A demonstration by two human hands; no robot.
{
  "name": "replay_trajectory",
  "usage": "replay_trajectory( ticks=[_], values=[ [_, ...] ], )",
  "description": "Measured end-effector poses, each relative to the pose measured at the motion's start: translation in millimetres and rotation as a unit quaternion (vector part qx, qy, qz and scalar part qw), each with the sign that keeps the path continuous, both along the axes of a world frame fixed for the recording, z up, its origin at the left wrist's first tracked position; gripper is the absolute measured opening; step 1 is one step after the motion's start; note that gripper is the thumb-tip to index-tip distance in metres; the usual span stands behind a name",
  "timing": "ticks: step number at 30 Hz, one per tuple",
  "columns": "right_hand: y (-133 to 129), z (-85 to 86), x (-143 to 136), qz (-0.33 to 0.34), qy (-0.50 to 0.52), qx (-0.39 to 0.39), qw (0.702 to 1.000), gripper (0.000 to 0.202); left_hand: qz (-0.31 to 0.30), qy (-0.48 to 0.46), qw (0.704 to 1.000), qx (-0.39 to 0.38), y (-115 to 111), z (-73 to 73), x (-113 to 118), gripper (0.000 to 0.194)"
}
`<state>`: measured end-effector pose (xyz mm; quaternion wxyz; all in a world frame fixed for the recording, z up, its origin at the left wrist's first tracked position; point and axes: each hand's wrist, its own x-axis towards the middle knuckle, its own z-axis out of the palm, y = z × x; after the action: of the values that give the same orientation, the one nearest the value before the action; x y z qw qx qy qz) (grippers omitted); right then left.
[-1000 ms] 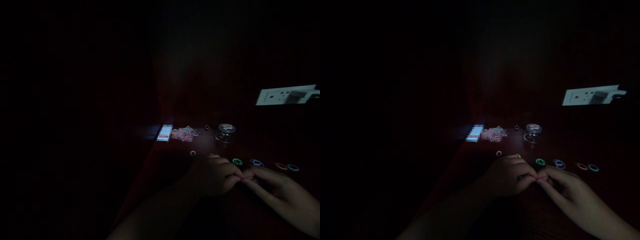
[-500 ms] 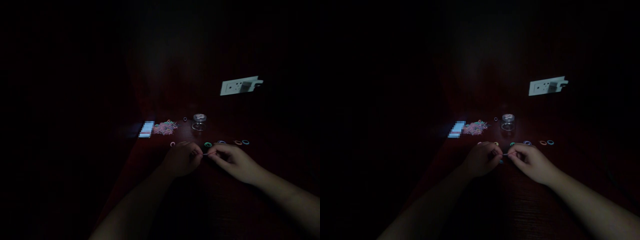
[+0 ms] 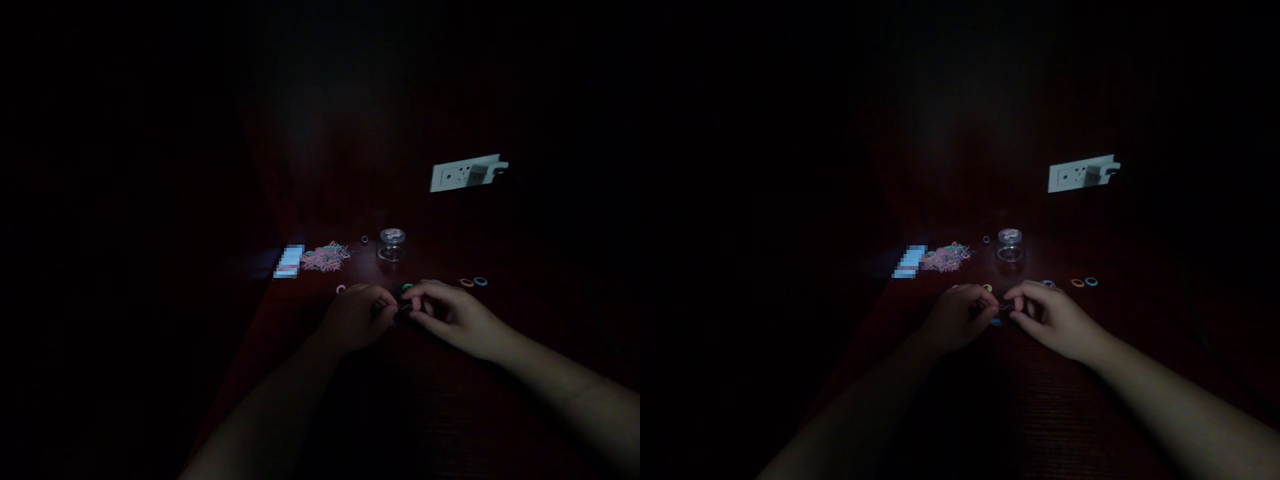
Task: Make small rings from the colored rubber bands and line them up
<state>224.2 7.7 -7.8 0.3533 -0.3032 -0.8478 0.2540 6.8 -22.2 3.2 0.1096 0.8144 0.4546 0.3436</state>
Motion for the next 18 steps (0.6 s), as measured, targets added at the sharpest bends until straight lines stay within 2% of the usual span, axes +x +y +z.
replay_trajectory(
  ticks=[3,9,14,18],
  values=[
    [-1.1,2.7,-0.6,0.007,-0.014,0.018,1.0,0.015,-0.01,0.004,1.0,0.007,-0.7,1.2,0.4,0.006],
    [-3.6,6.9,0.4,0.009,-0.015,-0.004,1.0,0.021,-0.012,0.018,1.0,0.009,-1.9,3.8,1.0,0.006],
    [-3.1,7.8,1.2,0.012,-0.015,0.007,1.0,0.019,-0.029,0.012,0.999,-0.016,-2.1,6.2,0.6,0.008],
    [-2.4,6.9,1.9,0.014,-0.011,0.005,1.0,0.018,-0.031,0.014,0.999,-0.007,-1.4,5.1,-0.8,0.008]
  ],
)
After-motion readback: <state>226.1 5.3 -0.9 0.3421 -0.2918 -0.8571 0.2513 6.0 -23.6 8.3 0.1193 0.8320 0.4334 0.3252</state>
